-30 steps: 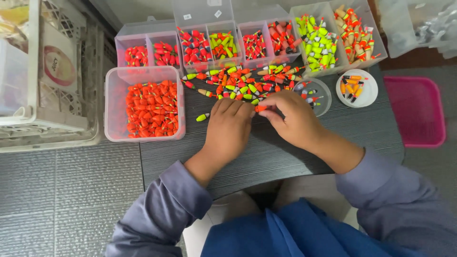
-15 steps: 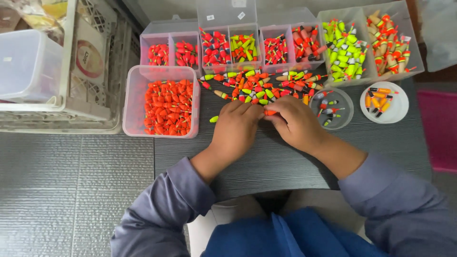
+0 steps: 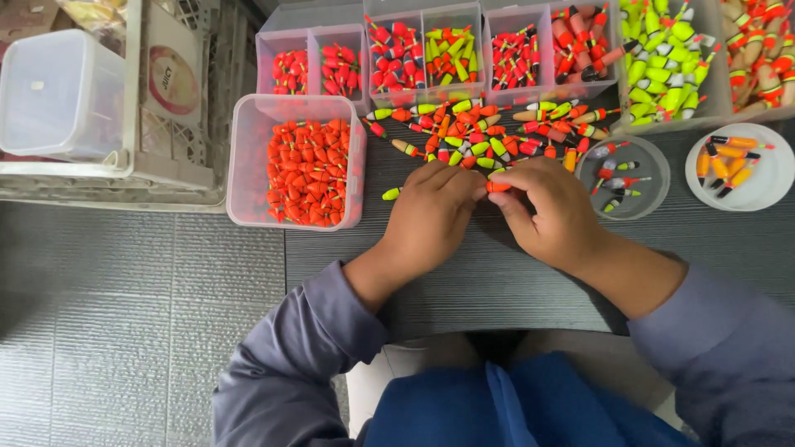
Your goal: Assembling small fishing floats by manually inserting stems into float bodies at a workstation.
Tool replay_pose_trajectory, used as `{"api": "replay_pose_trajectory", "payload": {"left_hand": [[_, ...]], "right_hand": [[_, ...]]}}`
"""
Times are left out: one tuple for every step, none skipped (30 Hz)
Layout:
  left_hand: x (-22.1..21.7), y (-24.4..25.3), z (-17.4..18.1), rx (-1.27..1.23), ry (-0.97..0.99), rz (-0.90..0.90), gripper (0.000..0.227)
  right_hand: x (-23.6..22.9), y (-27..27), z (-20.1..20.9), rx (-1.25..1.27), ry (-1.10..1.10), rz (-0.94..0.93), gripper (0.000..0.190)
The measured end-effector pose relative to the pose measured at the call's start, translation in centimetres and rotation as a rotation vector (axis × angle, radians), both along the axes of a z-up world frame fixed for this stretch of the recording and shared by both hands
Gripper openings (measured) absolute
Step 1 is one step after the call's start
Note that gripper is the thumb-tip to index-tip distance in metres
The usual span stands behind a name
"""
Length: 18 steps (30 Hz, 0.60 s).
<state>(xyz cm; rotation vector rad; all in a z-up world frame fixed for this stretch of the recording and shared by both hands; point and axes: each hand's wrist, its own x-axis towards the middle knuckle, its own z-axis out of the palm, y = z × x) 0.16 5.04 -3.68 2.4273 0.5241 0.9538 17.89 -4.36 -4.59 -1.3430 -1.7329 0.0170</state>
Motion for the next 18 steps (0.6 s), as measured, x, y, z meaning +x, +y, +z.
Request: {"api": "replay_pose_trajectory", "payload": {"left_hand": [[0.0, 0.0, 0.0, -0.022, -0.008, -0.014, 0.006], [0.1, -0.1, -0.1, -0.028, -0.003, -0.017, 0.006], [0.1, -0.3, -0.2, -0.016, -0.003, -0.023, 0.006], [0.2, -0.3, -0.3, -0.002, -0.003, -0.032, 0.006], [0.2, -0.4, 0.1, -0.007, 0.002, -0.036, 0.006], [0.1, -0.4, 0.5, -0.004, 0.003, -0.038, 0.006], [0.1, -0.4, 0.9, -0.001, 0.004, -0.039, 0.006], [0.0, -0.3, 1.1, -0.002, 0.006, -0.044, 0.006], [-0.1, -0.1, 1.3, -0.023, 0.016, -0.035, 0.007], [-0.2, 0.0, 1.5, -0.042, 0.026, -0.023, 0.009], [-0.1, 0.1, 1.6, -0.042, 0.027, -0.025, 0.009], [-0.1, 0.0, 1.6, -0.052, 0.020, -0.022, 0.007], [0.0, 0.0, 1.6, -0.062, 0.014, -0.018, 0.006], [0.0, 0.0, 1.3, -0.064, 0.015, -0.018, 0.006], [0.0, -0.1, 1.1, -0.058, 0.012, -0.016, 0.006], [0.1, -0.2, 0.9, -0.051, 0.008, -0.015, 0.007], [0.1, -0.2, 1.0, -0.052, 0.009, -0.016, 0.007], [0.1, -0.2, 1.2, -0.043, 0.004, -0.020, 0.007]], "right_hand": [[0.2, -0.2, -0.4, -0.013, -0.022, -0.011, 0.025], [0.2, -0.4, -0.7, -0.019, -0.017, -0.014, 0.025], [0.2, -0.6, -1.0, -0.056, -0.021, -0.033, 0.022], [0.2, -0.8, -1.4, -0.092, -0.025, -0.053, 0.024], [0.2, -0.7, -0.9, -0.097, -0.021, -0.057, 0.024], [0.2, -0.5, -0.5, -0.101, -0.002, -0.027, 0.024], [0.2, -0.4, 0.0, -0.105, 0.017, 0.003, 0.025], [0.0, -0.4, 0.4, -0.106, 0.019, -0.002, 0.025], [-0.2, -0.3, 0.8, -0.079, 0.015, -0.012, 0.030], [-0.4, -0.2, 1.2, -0.050, 0.010, -0.019, 0.044], [-0.4, -0.2, 1.2, -0.050, 0.011, -0.022, 0.044], [-0.4, -0.1, 1.1, -0.035, -0.021, -0.014, 0.035], [-0.4, 0.0, 1.0, -0.019, -0.052, -0.007, 0.026], [-0.2, 0.0, 0.5, -0.021, -0.051, -0.007, 0.026], [-0.1, -0.1, 0.1, -0.015, -0.057, -0.014, 0.025], [0.0, -0.1, -0.4, -0.008, -0.065, -0.021, 0.025], [0.2, -0.3, -0.5, -0.009, -0.064, -0.022, 0.025], [0.3, -0.4, -0.5, -0.043, -0.061, -0.006, 0.021]]}}
